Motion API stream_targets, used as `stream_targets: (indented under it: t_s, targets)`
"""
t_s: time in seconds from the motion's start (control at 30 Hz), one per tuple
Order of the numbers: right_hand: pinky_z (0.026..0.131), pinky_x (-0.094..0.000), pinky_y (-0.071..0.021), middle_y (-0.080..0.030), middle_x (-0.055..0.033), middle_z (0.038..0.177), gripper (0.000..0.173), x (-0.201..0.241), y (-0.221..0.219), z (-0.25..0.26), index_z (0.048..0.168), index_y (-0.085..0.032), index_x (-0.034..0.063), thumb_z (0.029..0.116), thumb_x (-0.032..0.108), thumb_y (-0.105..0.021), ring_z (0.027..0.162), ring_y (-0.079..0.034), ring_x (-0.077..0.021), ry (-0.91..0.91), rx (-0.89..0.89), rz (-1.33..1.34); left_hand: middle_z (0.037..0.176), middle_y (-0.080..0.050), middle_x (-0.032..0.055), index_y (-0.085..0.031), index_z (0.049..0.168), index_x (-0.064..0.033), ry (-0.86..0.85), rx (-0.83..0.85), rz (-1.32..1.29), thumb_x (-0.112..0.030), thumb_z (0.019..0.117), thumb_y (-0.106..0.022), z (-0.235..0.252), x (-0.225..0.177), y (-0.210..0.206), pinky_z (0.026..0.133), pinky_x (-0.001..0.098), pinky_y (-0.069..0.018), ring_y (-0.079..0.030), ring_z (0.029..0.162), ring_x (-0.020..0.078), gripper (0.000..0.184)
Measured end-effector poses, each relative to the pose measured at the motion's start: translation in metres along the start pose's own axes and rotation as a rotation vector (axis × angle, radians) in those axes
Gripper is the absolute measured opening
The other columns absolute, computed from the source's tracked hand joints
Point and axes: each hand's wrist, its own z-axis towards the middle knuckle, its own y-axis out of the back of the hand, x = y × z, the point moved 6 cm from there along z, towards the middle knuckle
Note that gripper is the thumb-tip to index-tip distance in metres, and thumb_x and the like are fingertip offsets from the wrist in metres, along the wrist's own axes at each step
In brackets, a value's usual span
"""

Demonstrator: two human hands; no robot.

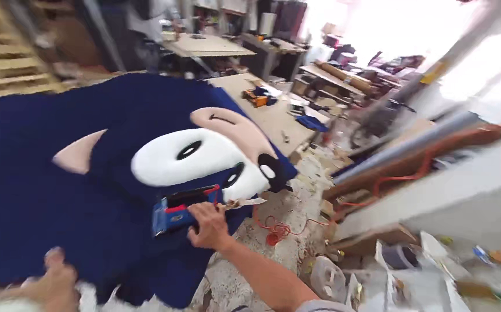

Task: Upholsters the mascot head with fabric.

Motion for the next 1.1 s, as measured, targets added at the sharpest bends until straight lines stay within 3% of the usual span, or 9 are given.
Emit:
stream_targets:
  t_s: [0.17, 0.3, 0.37, 0.67, 0.8, 0.9, 0.93, 1.0, 1.1]
  targets:
    - [0.106, -0.0595, -0.043, -0.068, -0.001, 0.134, 0.048, -0.001, -0.001, 0.0, 0.129, -0.071, 0.0195, 0.0865, 0.04, -0.06, 0.129, -0.06, -0.0242, 0.095, -0.111, 0.072, 0.161, -0.03, 0.0281, -0.006, 0.159, 0.0052, 0.23, -0.023, -0.14, -0.039, 0.0808, -0.087, 0.019, 0.022, 0.004, 0.122, 0.0396, -0.0356, -0.036, 0.149, 0.0295, 0.121]
    - [0.108, -0.0553, -0.041, -0.072, -0.0055, 0.126, 0.042, -0.009, 0.0, -0.003, 0.117, -0.075, 0.015, 0.0901, 0.038, -0.054, 0.124, -0.062, -0.0269, 0.123, -0.225, 0.142, 0.152, -0.044, 0.0262, -0.013, 0.161, -0.008, 0.667, 0.042, -0.305, -0.051, 0.0808, -0.083, 0.059, 0.055, -0.003, 0.102, 0.0634, -0.0497, -0.051, 0.135, 0.0402, 0.114]
    - [0.108, -0.053, -0.0406, -0.073, -0.0065, 0.122, 0.04, -0.012, 0.001, -0.005, 0.113, -0.076, 0.0132, 0.0914, 0.038, -0.053, 0.122, -0.063, -0.0269, 0.119, -0.293, 0.146, 0.148, -0.049, 0.025, -0.019, 0.16, -0.0105, 0.789, 0.107, -0.365, -0.056, 0.0812, -0.08, 0.076, 0.062, -0.009, 0.097, 0.0653, -0.0509, -0.054, 0.131, 0.0411, 0.11]
    - [0.104, -0.0536, -0.0456, -0.075, -0.0124, 0.113, 0.036, -0.016, 0.014, -0.01, 0.108, -0.076, 0.0061, 0.0933, 0.029, -0.052, 0.112, -0.068, -0.0318, -0.031, -0.475, -0.03, 0.135, -0.061, 0.0213, -0.036, 0.153, -0.0045, 0.699, 0.243, -0.466, -0.049, 0.0835, -0.081, 0.098, 0.075, -0.014, 0.096, 0.0569, -0.0556, -0.064, 0.12, 0.0332, 0.093]
    - [0.115, -0.054, -0.0387, -0.06, -0.0256, 0.137, 0.049, -0.008, 0.018, -0.056, 0.129, -0.063, -0.0052, 0.0908, 0.026, -0.063, 0.133, -0.054, -0.0409, -0.402, -0.545, -0.019, 0.137, -0.059, 0.0223, -0.03, 0.155, -0.0051, 0.717, 0.291, -0.464, -0.044, 0.082, -0.084, 0.1, 0.08, -0.01, 0.096, 0.0567, -0.0557, -0.062, 0.123, 0.0332, 0.099]
    - [0.117, -0.051, -0.0378, -0.045, -0.03, 0.15, 0.072, 0.018, -0.01, -0.127, 0.15, -0.038, -0.0082, 0.095, 0.025, -0.069, 0.141, -0.044, -0.0395, -0.894, -0.432, 0.472, 0.142, -0.055, 0.0227, -0.023, 0.158, -0.0072, 0.722, 0.342, -0.466, -0.044, 0.0814, -0.085, 0.103, 0.079, -0.01, 0.097, 0.0569, -0.055, -0.059, 0.126, 0.0337, 0.105]
    - [0.11, -0.0478, -0.0448, -0.051, -0.0205, 0.149, 0.065, 0.026, -0.026, -0.146, 0.153, -0.039, 0.0011, 0.1011, 0.033, -0.061, 0.136, -0.051, -0.0304, -1.076, -0.371, 0.723, 0.143, -0.054, 0.0226, -0.021, 0.158, -0.0077, 0.724, 0.354, -0.469, -0.045, 0.0812, -0.085, 0.102, 0.08, -0.011, 0.097, 0.0566, -0.0551, -0.059, 0.127, 0.0335, 0.106]
    - [0.089, -0.0487, -0.0571, -0.068, -0.0086, 0.125, 0.053, 0.046, -0.049, -0.159, 0.138, -0.056, 0.0152, 0.1019, 0.054, -0.049, 0.112, -0.067, -0.0225, -1.288, -0.238, 1.243, 0.14, -0.057, 0.0218, -0.022, 0.158, -0.0075, 0.709, 0.362, -0.479, -0.041, 0.0815, -0.086, 0.103, 0.084, -0.01, 0.097, 0.0537, -0.0565, -0.061, 0.124, 0.0314, 0.105]
    - [0.089, -0.0512, -0.059, -0.071, -0.0095, 0.118, 0.049, 0.065, -0.05, -0.143, 0.135, -0.058, 0.0146, 0.1028, 0.051, -0.049, 0.108, -0.07, -0.0238, -1.26, -0.216, 1.446, 0.138, -0.058, 0.0206, -0.02, 0.158, -0.0073, 0.68, 0.385, -0.502, -0.037, 0.0824, -0.086, 0.105, 0.091, -0.01, 0.097, 0.0504, -0.0575, -0.063, 0.122, 0.0291, 0.104]
